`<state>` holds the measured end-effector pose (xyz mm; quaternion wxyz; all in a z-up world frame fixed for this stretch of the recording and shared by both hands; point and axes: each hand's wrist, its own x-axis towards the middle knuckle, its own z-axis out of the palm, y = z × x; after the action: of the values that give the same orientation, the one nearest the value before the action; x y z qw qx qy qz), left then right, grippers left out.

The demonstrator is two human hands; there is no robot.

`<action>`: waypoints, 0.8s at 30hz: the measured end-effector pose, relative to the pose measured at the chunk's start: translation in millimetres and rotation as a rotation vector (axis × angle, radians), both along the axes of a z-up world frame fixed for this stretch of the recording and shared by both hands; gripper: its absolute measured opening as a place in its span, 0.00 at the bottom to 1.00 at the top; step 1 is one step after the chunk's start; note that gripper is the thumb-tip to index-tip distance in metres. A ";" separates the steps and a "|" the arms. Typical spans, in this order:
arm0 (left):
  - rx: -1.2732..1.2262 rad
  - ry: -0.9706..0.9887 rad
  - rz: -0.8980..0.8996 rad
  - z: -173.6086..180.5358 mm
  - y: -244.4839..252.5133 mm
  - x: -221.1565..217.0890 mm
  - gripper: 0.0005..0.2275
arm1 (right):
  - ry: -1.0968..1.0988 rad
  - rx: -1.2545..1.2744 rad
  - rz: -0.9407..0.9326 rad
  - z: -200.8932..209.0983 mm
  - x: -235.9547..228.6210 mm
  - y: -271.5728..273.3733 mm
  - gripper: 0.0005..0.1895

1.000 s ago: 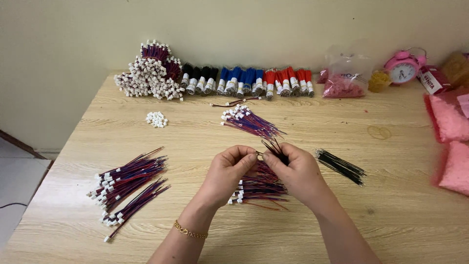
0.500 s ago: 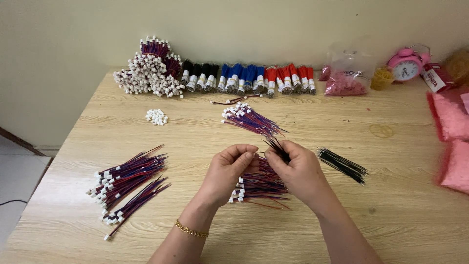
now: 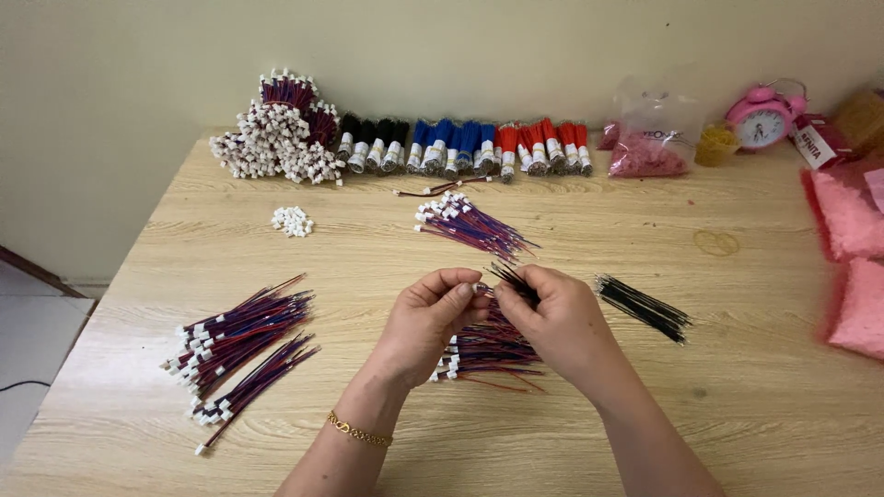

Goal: Bundling small wire harnesses together on a wooden table

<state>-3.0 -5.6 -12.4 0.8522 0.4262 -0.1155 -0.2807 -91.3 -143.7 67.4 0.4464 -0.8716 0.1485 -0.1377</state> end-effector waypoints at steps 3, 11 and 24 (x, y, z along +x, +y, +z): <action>0.028 -0.021 0.015 2.4 0.3 -1.3 0.07 | -0.003 0.019 0.019 8.7 0.3 3.5 0.09; 0.147 -0.127 0.030 -6.8 -3.8 4.8 0.06 | -0.024 -0.126 0.027 -9.7 7.4 -1.3 0.08; 0.239 -0.198 0.068 -25.3 -14.2 12.5 0.06 | 0.002 -0.092 0.046 -30.4 19.7 -8.4 0.10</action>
<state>9.5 -19.8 -37.7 0.7888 0.5539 -0.1501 -0.2200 -71.6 -152.1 37.0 0.4088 -0.8945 0.1224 -0.1334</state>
